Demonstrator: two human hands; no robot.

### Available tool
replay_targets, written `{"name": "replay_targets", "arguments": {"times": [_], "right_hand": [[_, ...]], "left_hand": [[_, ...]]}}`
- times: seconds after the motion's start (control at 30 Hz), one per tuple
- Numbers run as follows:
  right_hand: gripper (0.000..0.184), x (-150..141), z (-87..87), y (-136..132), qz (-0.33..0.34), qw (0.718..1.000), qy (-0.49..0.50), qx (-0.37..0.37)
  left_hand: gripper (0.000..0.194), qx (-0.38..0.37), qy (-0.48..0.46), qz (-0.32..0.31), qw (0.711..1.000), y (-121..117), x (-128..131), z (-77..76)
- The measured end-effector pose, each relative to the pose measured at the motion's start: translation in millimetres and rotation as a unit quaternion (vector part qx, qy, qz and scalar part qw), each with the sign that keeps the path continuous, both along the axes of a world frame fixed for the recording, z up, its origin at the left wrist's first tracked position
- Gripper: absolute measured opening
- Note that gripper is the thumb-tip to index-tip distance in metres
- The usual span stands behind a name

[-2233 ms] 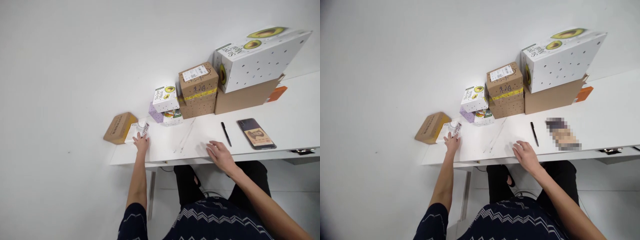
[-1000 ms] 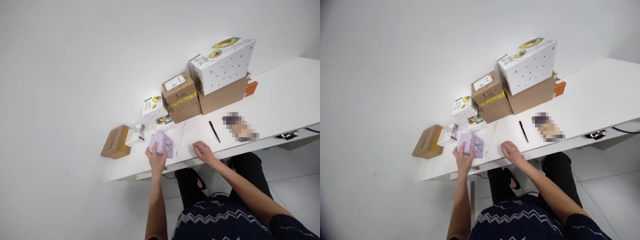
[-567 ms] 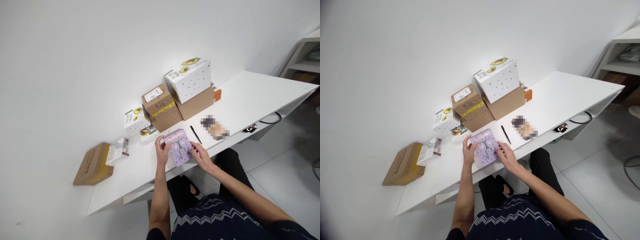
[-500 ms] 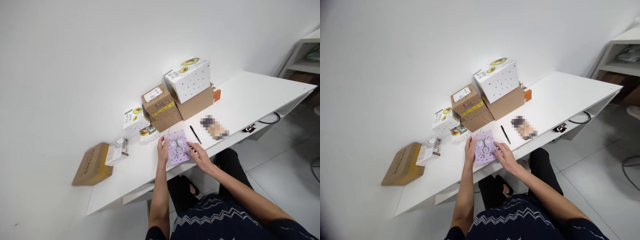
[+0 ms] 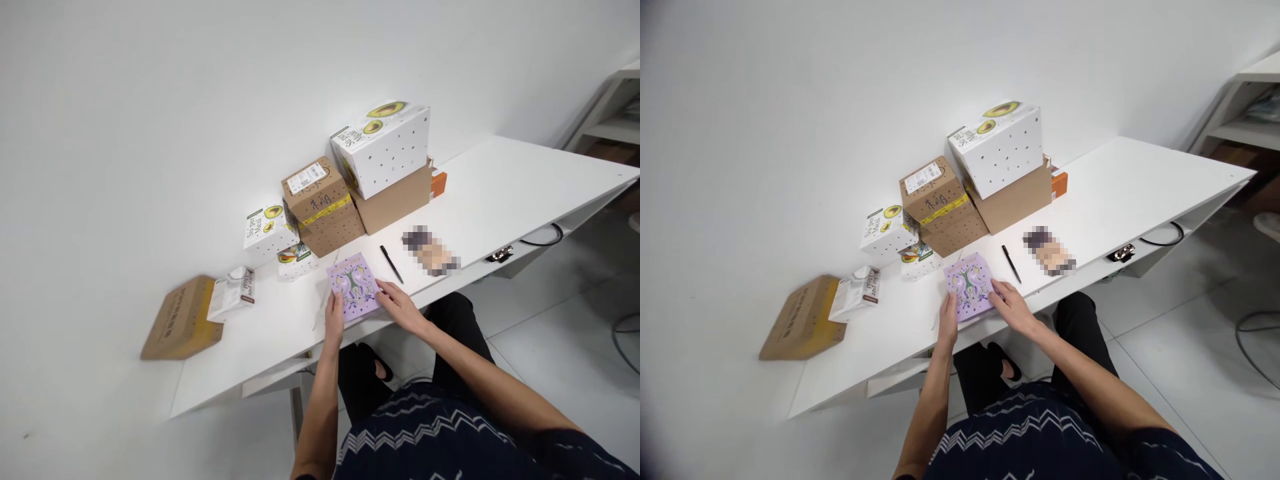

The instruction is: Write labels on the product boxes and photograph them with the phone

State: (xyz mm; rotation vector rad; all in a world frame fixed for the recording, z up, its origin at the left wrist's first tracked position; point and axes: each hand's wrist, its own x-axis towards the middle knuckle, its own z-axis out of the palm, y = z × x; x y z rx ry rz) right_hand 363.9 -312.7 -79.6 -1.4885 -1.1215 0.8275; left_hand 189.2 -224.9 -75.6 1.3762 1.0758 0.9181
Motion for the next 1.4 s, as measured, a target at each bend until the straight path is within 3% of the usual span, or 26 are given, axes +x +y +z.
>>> {"name": "replay_targets", "arguments": {"times": [0.1,0.2,0.33,0.43,0.6,0.7,0.77,0.83,0.9,0.97,1.13,1.2,1.3,1.4], "right_hand": [[0.05,8.4,2.8,16.4,0.022,0.997,-0.013,0.075],[0.057,13.0,-4.0,31.2,0.011,0.995,-0.007,0.101],[0.06,14.8,-16.9,37.4,-0.005,0.996,0.017,0.087],[0.055,16.3,-15.9,33.1,-0.007,0.997,0.034,0.075],[0.042,20.3,11.9,32.9,-0.076,0.996,0.035,0.036],[0.055,21.2,34.9,44.4,-0.071,0.997,-0.024,-0.004],[0.058,21.3,46.3,52.9,-0.05,0.997,-0.059,-0.014],[0.055,21.5,50.2,57.9,-0.029,0.998,-0.059,0.002],[0.052,21.3,44.6,57.4,-0.009,0.999,-0.032,0.033],[0.053,19.6,31.0,50.9,-0.005,0.998,-0.005,0.059],[0.057,13.2,-4.3,18.6,0.0,0.999,0.038,0.03],[0.053,13.4,-6.8,7.9,0.014,0.999,0.045,0.0],[0.041,16.5,2.1,5.2,-0.03,0.999,0.033,-0.027],[0.042,19.0,14.6,18.8,-0.056,0.998,-0.01,-0.04]], "left_hand": [[0.057,0.107,-0.015,-0.014,0.994,5.0,5.3,8.6],[0.06,0.153,-0.007,-0.007,0.988,8.5,11.5,4.2],[0.06,0.144,-0.011,-0.011,0.989,1.7,15.4,-8.9],[0.058,0.112,-0.049,-0.01,0.992,-1.9,11.9,-9.0],[0.071,-0.002,-0.059,0.083,0.995,20.1,5.5,13.5],[0.075,-0.052,0.021,0.041,0.998,38.0,8.3,34.3],[0.069,-0.026,0.048,0.006,0.998,43.0,11.7,44.7],[0.066,0.047,0.042,-0.007,0.998,39.3,14.6,47.9],[0.069,0.12,0.013,-0.005,0.993,27.0,16.0,41.5],[0.071,0.148,-0.022,-0.007,0.989,8.5,15.7,27.2],[0.06,0.11,-0.066,0.002,0.992,-31.6,7.4,-9.4],[0.056,0.079,-0.045,0.037,0.995,-32.2,2.4,-14.4],[0.065,-0.01,0.001,0.091,0.996,-14.6,-2.5,-13.3],[0.07,-0.066,0.027,0.061,0.996,9.5,-1.5,-8.5]]}}
